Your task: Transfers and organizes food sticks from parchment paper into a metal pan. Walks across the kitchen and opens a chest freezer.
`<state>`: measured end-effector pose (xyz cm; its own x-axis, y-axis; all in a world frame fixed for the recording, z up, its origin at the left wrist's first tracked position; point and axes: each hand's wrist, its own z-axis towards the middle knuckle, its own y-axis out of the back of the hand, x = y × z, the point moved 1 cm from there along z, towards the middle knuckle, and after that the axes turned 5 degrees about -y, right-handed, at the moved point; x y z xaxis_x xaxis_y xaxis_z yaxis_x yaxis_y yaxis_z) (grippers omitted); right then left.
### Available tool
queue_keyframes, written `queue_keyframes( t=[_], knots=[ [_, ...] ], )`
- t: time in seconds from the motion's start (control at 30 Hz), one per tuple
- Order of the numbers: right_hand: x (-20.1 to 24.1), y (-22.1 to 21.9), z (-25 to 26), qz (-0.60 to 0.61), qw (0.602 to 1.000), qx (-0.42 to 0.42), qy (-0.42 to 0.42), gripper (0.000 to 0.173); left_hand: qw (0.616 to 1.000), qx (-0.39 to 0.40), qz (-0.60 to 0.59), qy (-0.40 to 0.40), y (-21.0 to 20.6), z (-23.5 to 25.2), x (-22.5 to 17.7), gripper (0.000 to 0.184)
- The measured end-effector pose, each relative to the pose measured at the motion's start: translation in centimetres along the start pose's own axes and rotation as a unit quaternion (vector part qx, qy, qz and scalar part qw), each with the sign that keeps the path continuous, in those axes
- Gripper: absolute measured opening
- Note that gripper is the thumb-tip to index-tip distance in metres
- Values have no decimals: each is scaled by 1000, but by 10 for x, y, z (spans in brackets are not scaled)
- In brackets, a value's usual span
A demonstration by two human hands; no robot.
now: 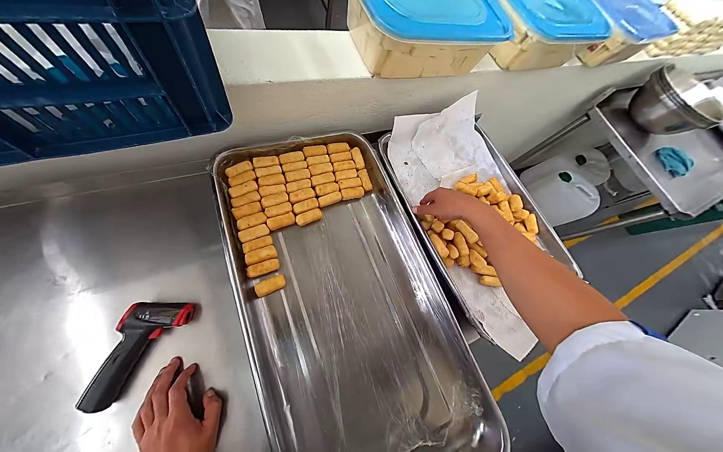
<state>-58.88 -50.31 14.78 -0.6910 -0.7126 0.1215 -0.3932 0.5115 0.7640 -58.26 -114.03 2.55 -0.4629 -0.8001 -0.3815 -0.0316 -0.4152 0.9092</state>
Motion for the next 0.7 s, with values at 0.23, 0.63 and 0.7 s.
queue_keyframes(
  t=[0.23, 0.63, 0.7],
  knots=[
    [-14, 6, 7, 67, 996, 27, 61, 34, 1000, -2, -1, 1, -1, 0, 0, 57],
    [-32, 4, 46, -206, 973, -49, 97, 67, 1000, 4, -3, 4, 0, -1, -1, 58],
    [-30, 6, 44, -192, 974, -53, 107, 63, 1000, 2, -2, 2, -1, -1, 0, 59]
  ],
)
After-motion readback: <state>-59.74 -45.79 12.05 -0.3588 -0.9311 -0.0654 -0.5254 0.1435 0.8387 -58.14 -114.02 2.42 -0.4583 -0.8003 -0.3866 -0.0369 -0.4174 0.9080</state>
